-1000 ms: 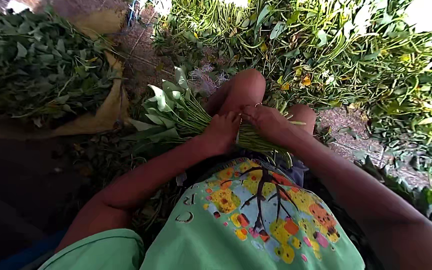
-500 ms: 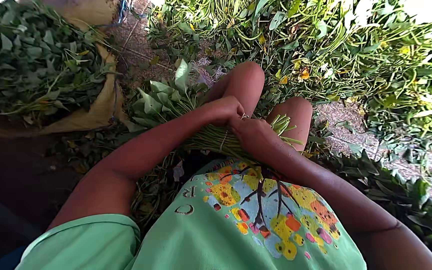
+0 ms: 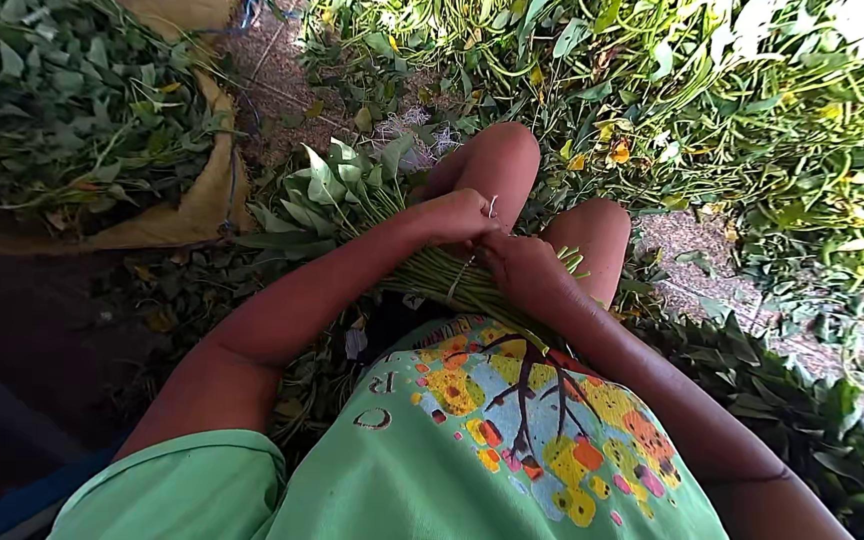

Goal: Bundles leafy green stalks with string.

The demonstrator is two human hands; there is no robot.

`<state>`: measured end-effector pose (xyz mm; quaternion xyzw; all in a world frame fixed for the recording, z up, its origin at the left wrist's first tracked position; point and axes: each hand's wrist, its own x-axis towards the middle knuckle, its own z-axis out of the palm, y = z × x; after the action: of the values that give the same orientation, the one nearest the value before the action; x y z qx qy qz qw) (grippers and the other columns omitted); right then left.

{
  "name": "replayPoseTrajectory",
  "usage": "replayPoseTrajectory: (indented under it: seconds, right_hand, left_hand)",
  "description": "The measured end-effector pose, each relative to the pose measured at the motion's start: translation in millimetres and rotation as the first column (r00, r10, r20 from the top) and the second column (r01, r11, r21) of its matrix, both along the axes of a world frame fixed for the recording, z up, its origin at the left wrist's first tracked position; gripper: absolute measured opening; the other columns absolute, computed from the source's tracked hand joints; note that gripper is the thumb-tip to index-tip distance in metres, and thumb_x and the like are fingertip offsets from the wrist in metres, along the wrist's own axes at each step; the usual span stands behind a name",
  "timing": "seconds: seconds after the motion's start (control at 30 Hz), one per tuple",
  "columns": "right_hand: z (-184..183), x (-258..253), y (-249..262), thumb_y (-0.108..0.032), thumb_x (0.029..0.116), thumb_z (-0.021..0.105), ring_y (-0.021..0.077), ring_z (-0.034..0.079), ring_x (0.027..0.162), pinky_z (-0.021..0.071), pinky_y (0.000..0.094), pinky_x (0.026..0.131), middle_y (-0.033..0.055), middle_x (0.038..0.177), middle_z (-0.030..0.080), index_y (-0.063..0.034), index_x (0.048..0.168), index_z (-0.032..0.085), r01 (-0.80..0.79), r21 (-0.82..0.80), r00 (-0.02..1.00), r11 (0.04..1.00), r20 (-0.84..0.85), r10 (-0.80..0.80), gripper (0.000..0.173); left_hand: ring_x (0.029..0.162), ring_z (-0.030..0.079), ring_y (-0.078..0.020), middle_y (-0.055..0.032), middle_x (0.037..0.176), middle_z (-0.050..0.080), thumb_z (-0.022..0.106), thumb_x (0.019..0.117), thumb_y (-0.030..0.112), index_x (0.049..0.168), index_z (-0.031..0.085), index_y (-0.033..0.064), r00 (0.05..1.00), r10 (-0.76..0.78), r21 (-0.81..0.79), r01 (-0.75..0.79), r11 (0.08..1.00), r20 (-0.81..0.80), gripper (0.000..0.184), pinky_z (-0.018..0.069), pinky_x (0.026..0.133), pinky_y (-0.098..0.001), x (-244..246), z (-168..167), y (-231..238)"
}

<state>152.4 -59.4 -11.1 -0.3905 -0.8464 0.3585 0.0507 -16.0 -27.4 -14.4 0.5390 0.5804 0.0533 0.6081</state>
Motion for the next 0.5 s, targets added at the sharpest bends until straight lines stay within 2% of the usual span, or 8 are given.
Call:
replayPoseTrajectory:
  seconds: [0.03, 0.1, 0.17, 0.23, 0.27, 0.33, 0.4, 0.5]
  right_hand:
    - [0.3, 0.4, 2.0, -0.011, 0.1075, 0.051, 0.0367, 0.071, 0.082, 0.0559, 0.0544, 0.073, 0.0192, 0.085, 0.069, 0.0024, 0.102, 0.067, 0.007, -0.023, 1.000, 1.000, 0.008, -0.007, 0.022]
    - [0.7, 2.0, 7.9, -0.014, 0.1086, 0.050, 0.0366, 0.071, 0.085, 0.0551, 0.0553, 0.076, 0.0196, 0.087, 0.070, 0.0020, 0.106, 0.068, 0.038, -0.098, 0.999, 0.994, 0.039, -0.034, 0.024]
    - [-0.6, 2.7, 17.1, -0.015, 0.1091, 0.050, 0.0347, 0.070, 0.085, 0.0545, 0.0543, 0.078, 0.0191, 0.089, 0.070, 0.0019, 0.107, 0.069, 0.072, -0.173, 0.997, 0.982, 0.050, -0.064, 0.026]
    - [-1.8, 3.1, 25.0, -0.015, 0.1095, 0.048, 0.0335, 0.069, 0.088, 0.0535, 0.0532, 0.081, 0.0187, 0.091, 0.069, 0.0022, 0.108, 0.068, 0.077, -0.231, 0.995, 0.970, 0.085, -0.059, 0.026]
    - [-3.5, 3.4, 28.6, -0.014, 0.1096, 0.048, 0.0342, 0.069, 0.090, 0.0533, 0.0537, 0.083, 0.0197, 0.093, 0.069, 0.0031, 0.109, 0.067, 0.068, -0.254, 0.994, 0.965, 0.098, -0.044, 0.026]
    - [-7.5, 2.5, 35.2, -0.014, 0.1105, 0.044, 0.0372, 0.068, 0.098, 0.0514, 0.0554, 0.090, 0.0233, 0.101, 0.069, 0.0052, 0.115, 0.066, 0.049, -0.321, 0.992, 0.946, 0.124, -0.010, 0.029]
    - [-6.9, 0.4, 43.7, -0.017, 0.1116, 0.039, 0.0370, 0.066, 0.108, 0.0489, 0.0529, 0.098, 0.0257, 0.112, 0.068, 0.0066, 0.123, 0.063, 0.031, -0.368, 0.991, 0.929, 0.129, 0.018, 0.036]
    - [9.5, -3.7, 55.7, -0.018, 0.1123, 0.037, 0.0378, 0.065, 0.112, 0.0475, 0.0516, 0.101, 0.0267, 0.115, 0.068, 0.0078, 0.125, 0.062, -0.032, -0.350, 0.985, 0.936, 0.146, 0.088, 0.038]
  left_hand:
    - [0.098, 0.066, -0.0174, -0.0124, 0.111, 0.069, 0.050, 0.1089, 0.016, 0.119, 0.070, 0.0027, 0.994, -0.092, 0.105, 0.099, 0.990, -0.062, 0.026, 0.0522, 0.091, -0.0368, -1.0, 2.4, 0.1]
    - [0.103, 0.068, -0.0218, -0.0114, 0.111, 0.073, 0.056, 0.1047, 0.009, 0.119, 0.074, 0.0076, 0.965, -0.167, 0.304, 0.223, 0.926, -0.200, 0.023, 0.0524, 0.094, -0.0437, -1.6, 9.4, -7.7]
    - [0.105, 0.070, -0.0307, -0.0143, 0.109, 0.075, 0.058, 0.1016, 0.006, 0.116, 0.076, 0.0074, 0.946, -0.084, 0.511, 0.243, 0.825, -0.315, 0.023, 0.0520, 0.094, -0.0539, -2.0, 14.7, -25.7]
    - [0.094, 0.073, -0.0319, -0.0145, 0.096, 0.075, 0.066, 0.0962, 0.006, 0.104, 0.079, 0.0044, 0.947, 0.096, 0.740, 0.172, 0.650, -0.305, 0.015, 0.0556, 0.087, -0.0524, -1.5, 5.9, -49.7]
    - [0.089, 0.073, -0.0297, -0.0130, 0.091, 0.075, 0.069, 0.0945, 0.008, 0.100, 0.079, 0.0045, 0.946, 0.178, 0.795, 0.114, 0.596, -0.270, 0.012, 0.0583, 0.082, -0.0489, -0.2, 1.9, -61.1]
    - [0.088, 0.073, -0.0263, -0.0119, 0.091, 0.075, 0.070, 0.0945, 0.012, 0.098, 0.079, 0.0046, 0.929, 0.301, 0.787, -0.019, 0.617, -0.213, 0.012, 0.0598, 0.081, -0.0436, 7.3, 0.2, -82.5]
    - [0.098, 0.073, -0.0277, -0.0154, 0.104, 0.075, 0.063, 0.0996, 0.016, 0.112, 0.077, 0.0018, 0.908, 0.363, 0.663, -0.141, 0.735, -0.210, 0.023, 0.0579, 0.090, -0.0432, 15.8, 5.3, -91.1]
    - [0.103, 0.071, -0.0312, -0.0197, 0.116, 0.072, 0.060, 0.1019, 0.015, 0.128, 0.068, -0.0013, 0.890, 0.396, 0.503, -0.240, 0.830, -0.228, 0.032, 0.0550, 0.096, -0.0446, 23.9, 16.5, -82.2]
